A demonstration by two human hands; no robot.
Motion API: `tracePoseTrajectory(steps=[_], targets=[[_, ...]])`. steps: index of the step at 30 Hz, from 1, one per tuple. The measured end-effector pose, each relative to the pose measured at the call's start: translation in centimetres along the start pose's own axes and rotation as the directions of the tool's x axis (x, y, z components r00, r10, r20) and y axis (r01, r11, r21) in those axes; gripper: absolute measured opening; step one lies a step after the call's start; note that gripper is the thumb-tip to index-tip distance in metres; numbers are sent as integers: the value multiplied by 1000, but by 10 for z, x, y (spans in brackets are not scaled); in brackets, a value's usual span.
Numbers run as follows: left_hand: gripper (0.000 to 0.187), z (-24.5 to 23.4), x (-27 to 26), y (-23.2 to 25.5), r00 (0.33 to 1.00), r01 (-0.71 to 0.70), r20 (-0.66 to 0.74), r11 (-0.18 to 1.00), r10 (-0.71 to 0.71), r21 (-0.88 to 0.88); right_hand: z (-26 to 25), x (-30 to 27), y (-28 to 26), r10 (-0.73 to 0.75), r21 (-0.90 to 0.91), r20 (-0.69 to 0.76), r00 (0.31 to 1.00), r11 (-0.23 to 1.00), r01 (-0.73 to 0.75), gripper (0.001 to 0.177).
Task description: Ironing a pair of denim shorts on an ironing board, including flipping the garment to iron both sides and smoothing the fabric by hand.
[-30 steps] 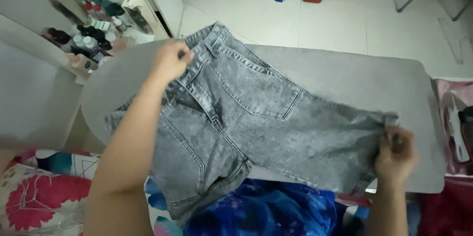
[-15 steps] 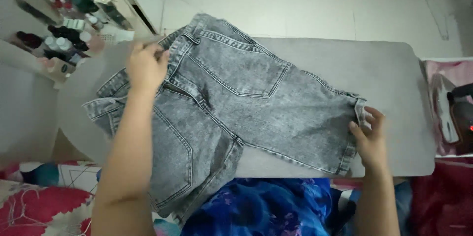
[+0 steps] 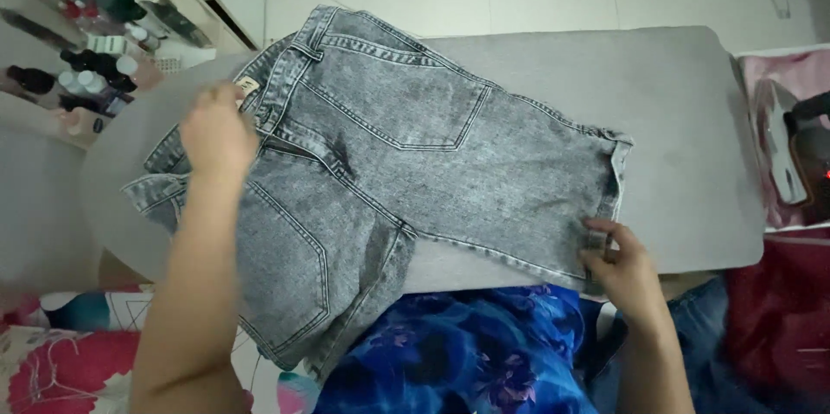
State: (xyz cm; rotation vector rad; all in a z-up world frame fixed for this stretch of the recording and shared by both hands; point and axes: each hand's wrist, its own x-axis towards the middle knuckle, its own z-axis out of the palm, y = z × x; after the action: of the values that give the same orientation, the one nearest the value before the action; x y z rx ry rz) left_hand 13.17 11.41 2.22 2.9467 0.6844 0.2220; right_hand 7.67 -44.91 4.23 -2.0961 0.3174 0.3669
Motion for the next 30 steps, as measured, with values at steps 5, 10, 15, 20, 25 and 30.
tracePoseTrajectory(steps=[5,10,15,20,25,30], targets=[[27,3,-72,96,824,-564,-179,747,537,-354,-5,-8,-19,4,-342,6,1000,940,-2,60],[52,-31,-176,211,458,-601,207,473,864,-644,-13,52,23,-90,-544,-139,986,839,0,34],[41,50,-220,237,372,-784,36,334,928,-523,-20,115,11,-369,-267,-290,883,917,296,53],[29,49,-223,234,436,-771,-44,348,899,-534,-15,138,2,-464,-397,-311,830,856,330,41],[25,44,-227,231,442,-769,-15,370,897,-521,-7,141,3,-433,-547,-307,848,809,215,46],[32,35,-222,241,415,-738,36,359,909,-571,4,98,-11,-731,-613,-343,590,650,448,48]])
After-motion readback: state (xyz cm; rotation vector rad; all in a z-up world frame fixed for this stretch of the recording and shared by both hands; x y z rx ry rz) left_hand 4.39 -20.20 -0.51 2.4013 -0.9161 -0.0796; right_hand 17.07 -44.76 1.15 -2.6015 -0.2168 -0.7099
